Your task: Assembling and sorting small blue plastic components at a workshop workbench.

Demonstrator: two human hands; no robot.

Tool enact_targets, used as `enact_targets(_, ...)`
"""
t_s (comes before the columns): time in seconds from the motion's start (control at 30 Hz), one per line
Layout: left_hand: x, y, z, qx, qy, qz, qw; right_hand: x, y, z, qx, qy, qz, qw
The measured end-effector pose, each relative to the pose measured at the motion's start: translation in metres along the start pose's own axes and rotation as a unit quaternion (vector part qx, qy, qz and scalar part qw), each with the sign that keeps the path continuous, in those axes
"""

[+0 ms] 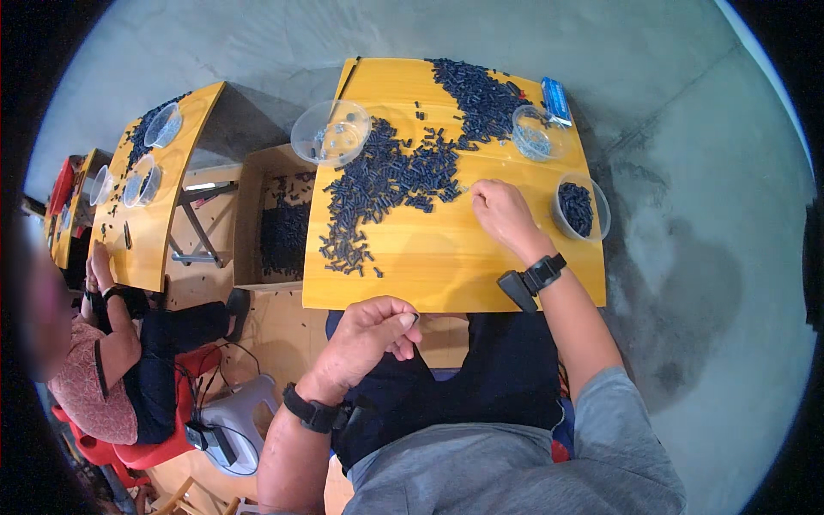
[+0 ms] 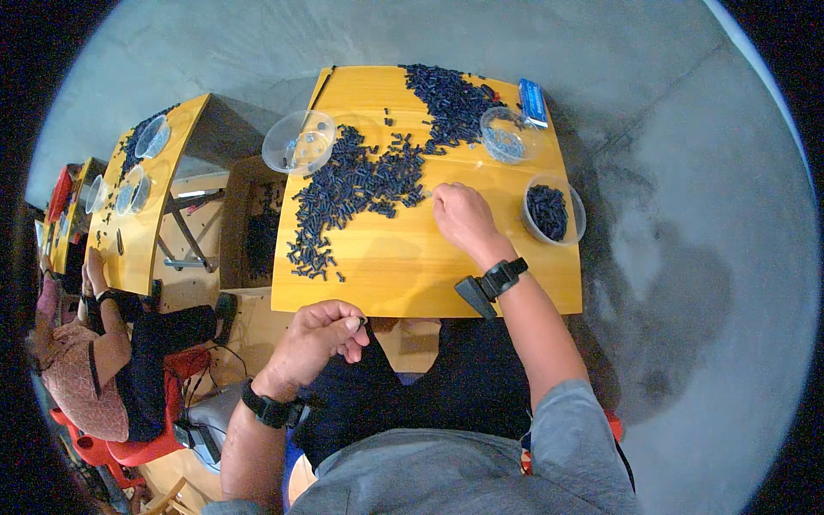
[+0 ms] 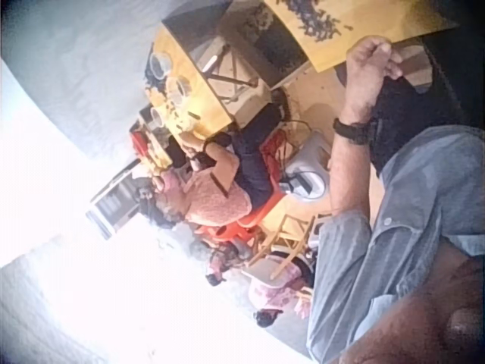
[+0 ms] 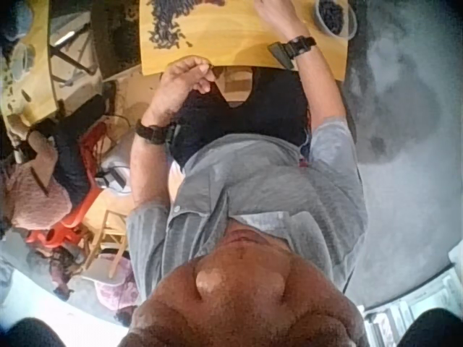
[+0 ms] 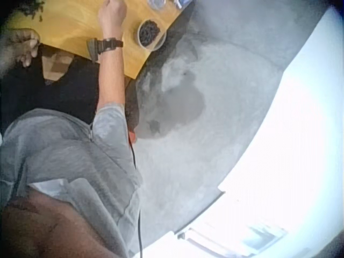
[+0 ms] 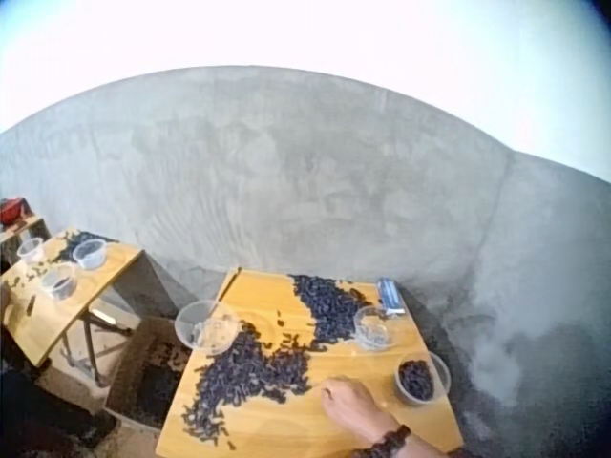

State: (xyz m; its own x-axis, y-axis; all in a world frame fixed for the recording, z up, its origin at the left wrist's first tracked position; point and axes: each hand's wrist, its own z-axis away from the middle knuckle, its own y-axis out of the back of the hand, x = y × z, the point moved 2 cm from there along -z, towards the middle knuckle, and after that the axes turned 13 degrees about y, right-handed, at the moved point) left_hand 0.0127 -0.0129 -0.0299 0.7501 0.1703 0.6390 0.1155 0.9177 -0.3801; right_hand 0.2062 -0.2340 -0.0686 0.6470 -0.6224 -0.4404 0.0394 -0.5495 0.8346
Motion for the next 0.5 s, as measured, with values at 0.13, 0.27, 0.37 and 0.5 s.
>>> enact_targets(0.13,0.000,-0.001,-0.001,0.011,-0.012,-0.003,1.000,0.008,-0.007,-0.010,-0.037,-0.025,0.060,0.997)
enact_targets(0.27,-0.002,-0.001,-0.001,0.002,-0.011,0.000,1.000,0.010,-0.013,-0.014,-0.062,-0.028,0.072,0.995)
enact_targets(0.37,-0.005,-0.001,-0.002,-0.016,-0.011,0.013,1.000,0.011,-0.017,-0.016,-0.080,-0.023,0.089,0.993)
enact_targets(0.5,-0.005,0.000,-0.005,-0.013,-0.015,0.008,1.000,0.018,-0.018,-0.015,-0.076,-0.004,0.095,0.993)
